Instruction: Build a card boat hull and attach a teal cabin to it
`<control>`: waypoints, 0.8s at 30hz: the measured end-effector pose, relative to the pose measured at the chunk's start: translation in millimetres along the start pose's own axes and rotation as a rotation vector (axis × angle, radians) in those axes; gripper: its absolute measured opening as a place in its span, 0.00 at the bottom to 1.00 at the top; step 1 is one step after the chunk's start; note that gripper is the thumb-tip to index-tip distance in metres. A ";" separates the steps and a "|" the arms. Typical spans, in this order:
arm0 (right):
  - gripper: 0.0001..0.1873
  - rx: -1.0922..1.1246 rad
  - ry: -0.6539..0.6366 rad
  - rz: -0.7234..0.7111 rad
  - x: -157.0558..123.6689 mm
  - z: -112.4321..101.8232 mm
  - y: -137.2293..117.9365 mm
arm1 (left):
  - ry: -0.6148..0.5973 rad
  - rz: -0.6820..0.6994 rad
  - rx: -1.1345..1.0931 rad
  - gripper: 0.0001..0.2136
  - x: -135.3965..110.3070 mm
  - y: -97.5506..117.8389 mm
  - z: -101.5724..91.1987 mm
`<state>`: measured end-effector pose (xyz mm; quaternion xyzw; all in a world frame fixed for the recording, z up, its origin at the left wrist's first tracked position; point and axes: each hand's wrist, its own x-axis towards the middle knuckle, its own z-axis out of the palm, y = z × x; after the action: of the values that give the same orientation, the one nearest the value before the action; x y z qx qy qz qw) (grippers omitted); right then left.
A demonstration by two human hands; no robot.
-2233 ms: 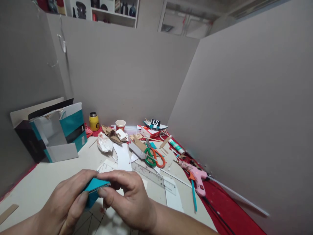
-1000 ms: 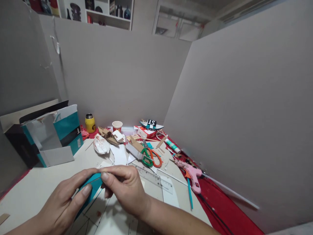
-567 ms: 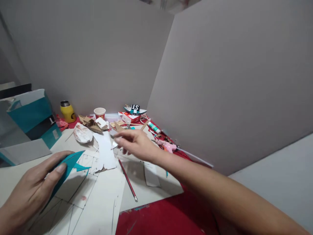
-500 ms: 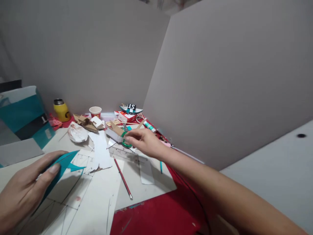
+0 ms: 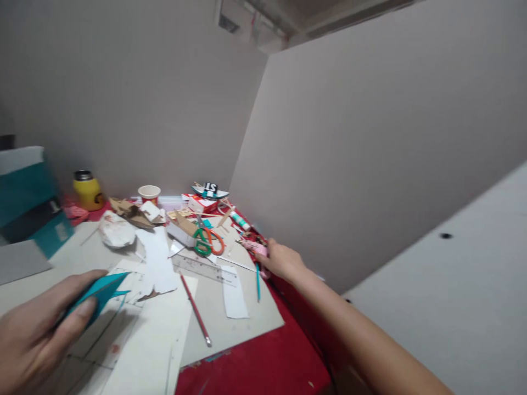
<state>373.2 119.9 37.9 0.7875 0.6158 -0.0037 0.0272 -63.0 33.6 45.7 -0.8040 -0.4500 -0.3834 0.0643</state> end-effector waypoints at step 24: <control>0.32 1.201 0.853 0.062 -82.8 -38.4 -25.9 | -0.038 0.157 0.084 0.18 -6.1 14.5 -4.9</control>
<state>327.0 47.6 78.5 0.6169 0.4421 -0.0330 -0.6503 -56.4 18.8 48.6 -0.8405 -0.4023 -0.3428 0.1192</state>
